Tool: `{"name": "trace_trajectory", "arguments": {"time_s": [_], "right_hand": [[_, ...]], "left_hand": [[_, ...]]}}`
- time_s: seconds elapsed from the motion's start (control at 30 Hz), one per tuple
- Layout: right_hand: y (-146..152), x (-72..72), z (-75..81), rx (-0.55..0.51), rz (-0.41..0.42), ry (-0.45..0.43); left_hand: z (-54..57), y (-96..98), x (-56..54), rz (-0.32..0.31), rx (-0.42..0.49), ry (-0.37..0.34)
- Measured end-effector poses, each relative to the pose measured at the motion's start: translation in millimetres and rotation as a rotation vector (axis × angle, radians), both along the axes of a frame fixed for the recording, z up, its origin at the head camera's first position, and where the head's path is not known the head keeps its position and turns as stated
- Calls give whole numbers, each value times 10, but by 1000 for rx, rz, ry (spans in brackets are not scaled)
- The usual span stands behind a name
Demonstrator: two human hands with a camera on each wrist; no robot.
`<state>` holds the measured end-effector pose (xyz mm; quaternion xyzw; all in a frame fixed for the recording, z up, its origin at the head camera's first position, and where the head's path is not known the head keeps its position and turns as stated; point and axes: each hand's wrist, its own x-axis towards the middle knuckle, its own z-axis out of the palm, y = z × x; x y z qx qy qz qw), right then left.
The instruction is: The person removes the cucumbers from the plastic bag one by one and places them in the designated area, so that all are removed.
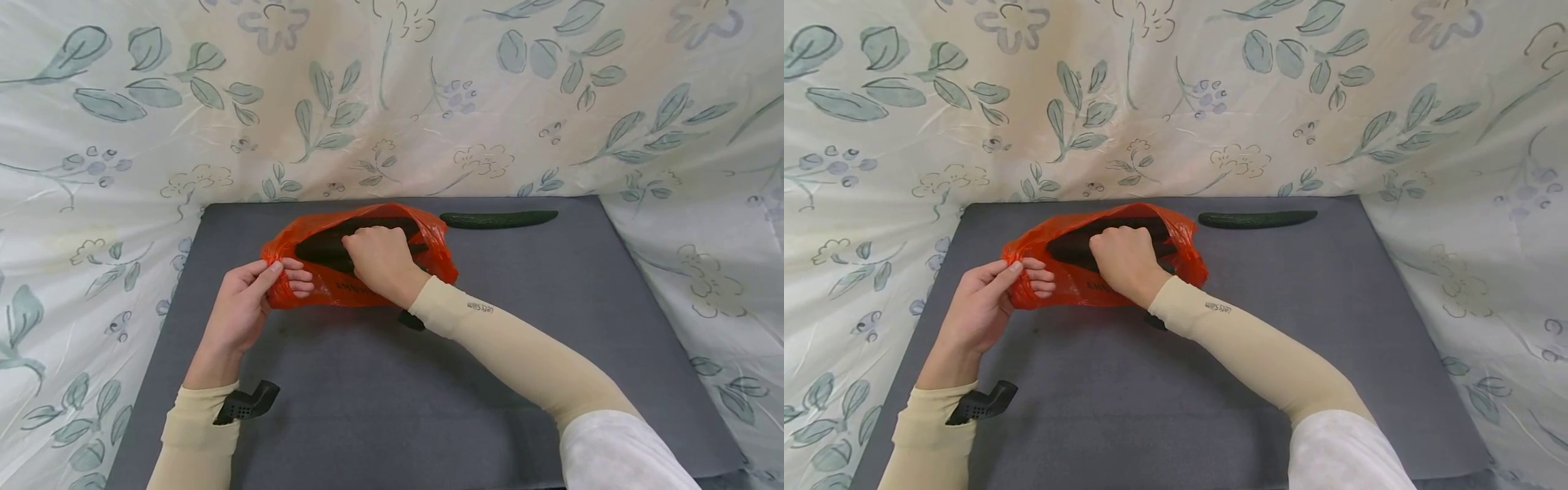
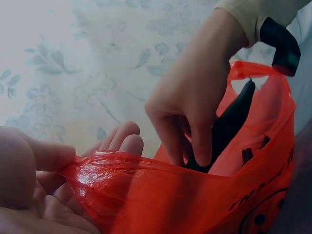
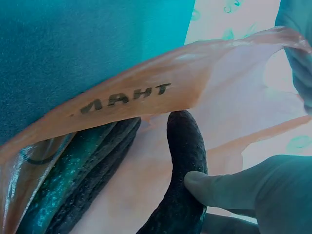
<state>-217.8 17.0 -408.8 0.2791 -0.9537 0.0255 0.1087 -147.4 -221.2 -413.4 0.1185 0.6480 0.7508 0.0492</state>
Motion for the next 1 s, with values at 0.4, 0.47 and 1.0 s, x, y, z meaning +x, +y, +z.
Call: {"name": "trace_trajectory", "arguments": {"time_s": [0.4, 0.47, 1.0], "right_hand": [[137, 170, 127, 38, 16, 7], [180, 169, 132, 36, 18, 8], [613, 316, 367, -41, 43, 98]], "left_hand": [[-6, -15, 3, 8, -15, 8], [-5, -17, 2, 10, -17, 8], [2, -43, -1, 18, -18, 21]]}}
